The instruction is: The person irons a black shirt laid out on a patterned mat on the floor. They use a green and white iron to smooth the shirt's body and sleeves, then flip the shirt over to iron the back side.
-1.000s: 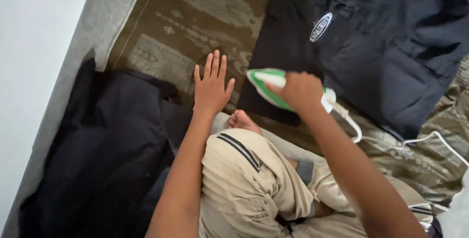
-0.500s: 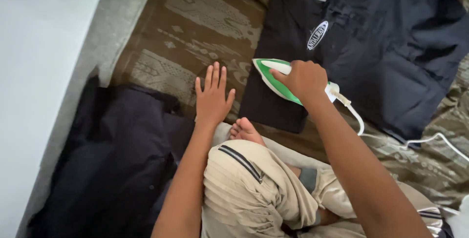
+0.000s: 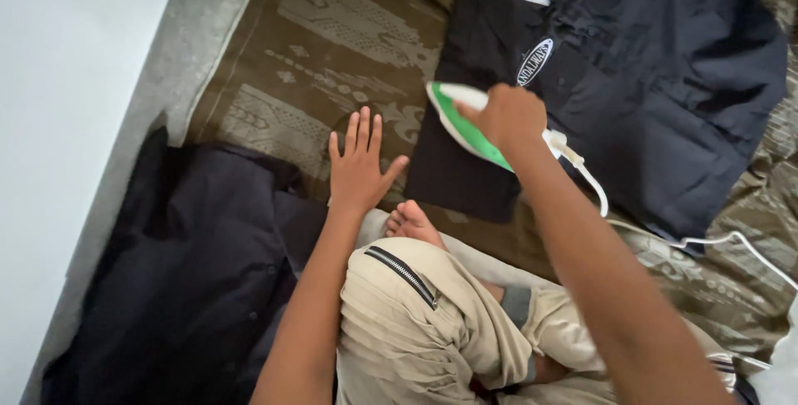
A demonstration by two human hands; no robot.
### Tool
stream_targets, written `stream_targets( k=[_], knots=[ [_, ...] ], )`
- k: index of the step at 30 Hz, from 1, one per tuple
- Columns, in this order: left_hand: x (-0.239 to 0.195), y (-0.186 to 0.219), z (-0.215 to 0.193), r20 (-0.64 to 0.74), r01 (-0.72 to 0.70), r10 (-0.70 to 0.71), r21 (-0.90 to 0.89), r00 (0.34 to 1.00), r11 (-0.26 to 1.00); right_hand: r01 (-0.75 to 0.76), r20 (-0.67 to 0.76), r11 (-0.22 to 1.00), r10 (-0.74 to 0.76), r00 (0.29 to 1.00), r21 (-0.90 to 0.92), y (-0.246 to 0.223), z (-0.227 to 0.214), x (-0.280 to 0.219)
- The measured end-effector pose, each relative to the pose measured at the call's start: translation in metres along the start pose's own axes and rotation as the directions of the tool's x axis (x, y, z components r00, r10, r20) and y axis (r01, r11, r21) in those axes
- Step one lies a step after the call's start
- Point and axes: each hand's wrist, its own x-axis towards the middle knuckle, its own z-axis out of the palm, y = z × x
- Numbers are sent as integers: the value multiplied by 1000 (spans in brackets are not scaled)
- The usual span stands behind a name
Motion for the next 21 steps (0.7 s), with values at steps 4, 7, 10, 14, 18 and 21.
stream_targets(
  k=[4,7,10,14,18,21],
  knots=[
    [1,5,-8,70,8,-8,-2,998,1000,60,107,995,-52,993,-79,2,-19,-27],
    [5,1,-10,130,45,-47,22,990,999,44,33,999,-43,999,-5,12,-38,-12],
    [-6,3,-12,120,31,-34,30,992,999,59,-75,996,-64,995,-67,33,-16,25],
    [13,-1,-15,130,32,-32,2,991,999,106,-141,986,-124,982,-125,23,-23,54],
    [4,-2,-6,38,-33,29,113,999,993,-17,-218,977,-30,976,-211,22,-20,78],
    [-1,0,1,19,-30,28,115,999,993,-74,-207,979,34,978,-189,20,-19,86]
  ],
)
